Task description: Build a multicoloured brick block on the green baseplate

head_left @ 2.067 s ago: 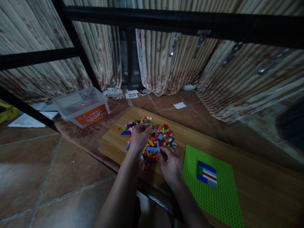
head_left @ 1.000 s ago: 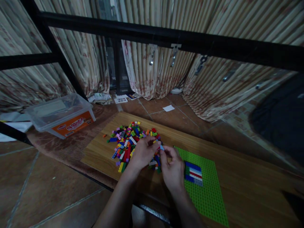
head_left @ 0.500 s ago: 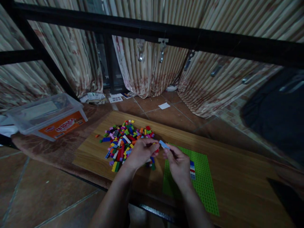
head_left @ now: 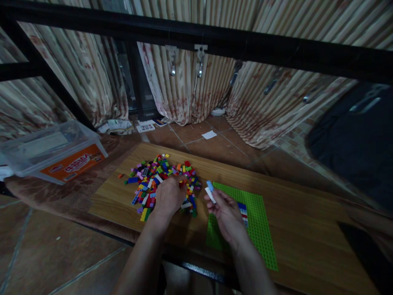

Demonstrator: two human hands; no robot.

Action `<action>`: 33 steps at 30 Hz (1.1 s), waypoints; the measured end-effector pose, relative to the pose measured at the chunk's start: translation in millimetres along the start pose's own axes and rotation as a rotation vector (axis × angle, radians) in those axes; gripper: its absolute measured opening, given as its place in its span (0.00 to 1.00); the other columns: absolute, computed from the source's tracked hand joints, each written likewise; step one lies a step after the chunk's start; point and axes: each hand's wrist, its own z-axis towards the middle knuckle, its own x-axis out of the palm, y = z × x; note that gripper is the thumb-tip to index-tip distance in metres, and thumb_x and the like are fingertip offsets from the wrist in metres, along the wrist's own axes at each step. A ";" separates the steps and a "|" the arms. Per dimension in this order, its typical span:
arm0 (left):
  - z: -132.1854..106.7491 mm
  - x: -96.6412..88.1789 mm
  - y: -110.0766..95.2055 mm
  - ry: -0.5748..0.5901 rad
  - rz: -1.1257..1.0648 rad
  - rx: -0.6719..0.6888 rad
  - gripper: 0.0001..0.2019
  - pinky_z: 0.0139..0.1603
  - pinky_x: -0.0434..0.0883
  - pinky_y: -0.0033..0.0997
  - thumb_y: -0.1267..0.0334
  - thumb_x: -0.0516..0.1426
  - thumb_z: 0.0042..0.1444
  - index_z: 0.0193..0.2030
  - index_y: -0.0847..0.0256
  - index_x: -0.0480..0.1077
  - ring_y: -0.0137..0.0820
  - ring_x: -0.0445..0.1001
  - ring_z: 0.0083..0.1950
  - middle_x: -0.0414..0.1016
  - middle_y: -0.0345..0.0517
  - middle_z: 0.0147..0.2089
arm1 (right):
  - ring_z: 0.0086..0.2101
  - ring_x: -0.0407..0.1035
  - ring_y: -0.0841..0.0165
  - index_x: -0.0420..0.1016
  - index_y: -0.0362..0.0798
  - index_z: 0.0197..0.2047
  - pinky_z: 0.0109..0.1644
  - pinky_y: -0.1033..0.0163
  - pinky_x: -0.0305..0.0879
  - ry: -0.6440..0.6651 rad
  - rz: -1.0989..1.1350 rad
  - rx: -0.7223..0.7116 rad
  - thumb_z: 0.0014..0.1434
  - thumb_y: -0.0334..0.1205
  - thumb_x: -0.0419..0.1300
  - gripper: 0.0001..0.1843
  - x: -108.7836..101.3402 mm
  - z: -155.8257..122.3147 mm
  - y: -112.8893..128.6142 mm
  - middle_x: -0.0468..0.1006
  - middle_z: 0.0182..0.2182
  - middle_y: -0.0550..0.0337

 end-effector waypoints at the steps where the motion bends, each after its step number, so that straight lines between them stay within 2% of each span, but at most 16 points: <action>1: -0.4 -0.5 -0.6 -0.007 0.004 0.014 0.14 0.45 0.68 0.33 0.63 0.56 0.53 0.45 0.52 0.77 0.40 0.76 0.43 0.79 0.49 0.45 | 0.20 0.64 0.77 0.76 0.46 0.31 0.22 0.70 0.58 -0.001 -0.006 0.000 0.45 0.48 0.70 0.16 0.1 0.1 -0.5 0.79 0.27 0.60; 6: -1.0 -0.6 -3.5 -0.067 -0.010 0.069 0.14 0.46 0.69 0.33 0.54 0.55 0.56 0.44 0.52 0.78 0.39 0.76 0.45 0.74 0.49 0.54 | 0.17 0.60 0.78 0.76 0.46 0.32 0.19 0.71 0.53 0.000 -0.098 -0.027 0.46 0.52 0.68 0.18 -0.3 0.1 -3.3 0.78 0.24 0.62; 11: 0.5 1.5 -5.4 -0.058 -0.122 0.060 0.13 0.47 0.69 0.34 0.54 0.57 0.55 0.43 0.54 0.78 0.40 0.76 0.45 0.79 0.49 0.46 | 0.16 0.57 0.79 0.76 0.46 0.34 0.17 0.71 0.52 0.014 -0.178 -0.077 0.47 0.55 0.65 0.20 -0.7 0.2 -6.5 0.77 0.25 0.62; 13: 1.3 1.4 -8.1 -0.004 -0.274 0.056 0.13 0.46 0.70 0.34 0.56 0.58 0.53 0.42 0.55 0.78 0.40 0.77 0.44 0.80 0.48 0.44 | 0.16 0.57 0.79 0.76 0.46 0.34 0.17 0.71 0.52 0.019 -0.198 -0.077 0.48 0.56 0.64 0.21 0.3 0.5 -7.4 0.76 0.24 0.62; 16: 1.5 4.0 -14.3 0.190 -0.592 0.102 0.12 0.42 0.70 0.31 0.56 0.60 0.51 0.40 0.58 0.79 0.37 0.77 0.40 0.81 0.47 0.40 | 0.16 0.57 0.78 0.77 0.46 0.35 0.17 0.71 0.51 0.038 -0.199 -0.064 0.48 0.56 0.64 0.20 3.6 0.0 -7.8 0.76 0.23 0.63; 18: 1.0 8.8 -18.5 0.292 -0.729 0.126 0.12 0.38 0.70 0.29 0.57 0.60 0.51 0.39 0.60 0.78 0.33 0.76 0.35 0.80 0.45 0.34 | 0.16 0.58 0.78 0.77 0.46 0.34 0.18 0.71 0.52 0.066 -0.190 -0.062 0.49 0.55 0.64 0.20 5.9 -1.2 -7.3 0.76 0.23 0.64; 20: 0.8 14.4 -22.0 0.325 -0.789 0.109 0.12 0.35 0.69 0.27 0.57 0.60 0.51 0.38 0.61 0.78 0.31 0.74 0.31 0.78 0.43 0.30 | 0.17 0.59 0.78 0.77 0.47 0.34 0.18 0.71 0.53 0.088 -0.185 -0.057 0.48 0.55 0.64 0.19 6.5 -3.0 -5.8 0.76 0.22 0.64; 22: 1.2 18.9 -24.6 0.307 -0.821 0.073 0.11 0.32 0.68 0.26 0.57 0.60 0.51 0.37 0.62 0.77 0.29 0.73 0.29 0.77 0.42 0.29 | 0.17 0.59 0.78 0.78 0.47 0.36 0.19 0.71 0.54 0.098 -0.187 -0.047 0.47 0.54 0.65 0.20 3.0 -4.9 -2.5 0.76 0.22 0.64; 26: 3.4 23.5 -27.6 0.199 -0.824 0.008 0.10 0.32 0.68 0.26 0.57 0.60 0.51 0.34 0.63 0.75 0.29 0.73 0.30 0.77 0.43 0.31 | 0.18 0.62 0.77 0.77 0.49 0.45 0.20 0.71 0.57 0.105 -0.189 -0.049 0.48 0.51 0.65 0.22 -20.3 -7.3 13.3 0.77 0.25 0.63; 28: 3.6 27.2 -29.1 0.183 -0.805 -0.012 0.10 0.31 0.68 0.26 0.58 0.60 0.51 0.35 0.62 0.75 0.29 0.73 0.30 0.76 0.43 0.30 | 0.20 0.66 0.76 0.76 0.51 0.47 0.22 0.70 0.61 0.053 -0.148 -0.098 0.50 0.51 0.65 0.22 -38.6 -7.1 25.1 0.77 0.27 0.63; 33: -3.5 45.3 -41.9 0.286 -0.792 0.064 0.08 0.33 0.69 0.27 0.60 0.59 0.51 0.35 0.62 0.75 0.30 0.74 0.31 0.77 0.43 0.30 | 0.24 0.72 0.71 0.73 0.53 0.49 0.27 0.64 0.69 -0.109 -0.096 -0.186 0.46 0.50 0.68 0.27 -85.4 -2.6 50.5 0.77 0.29 0.65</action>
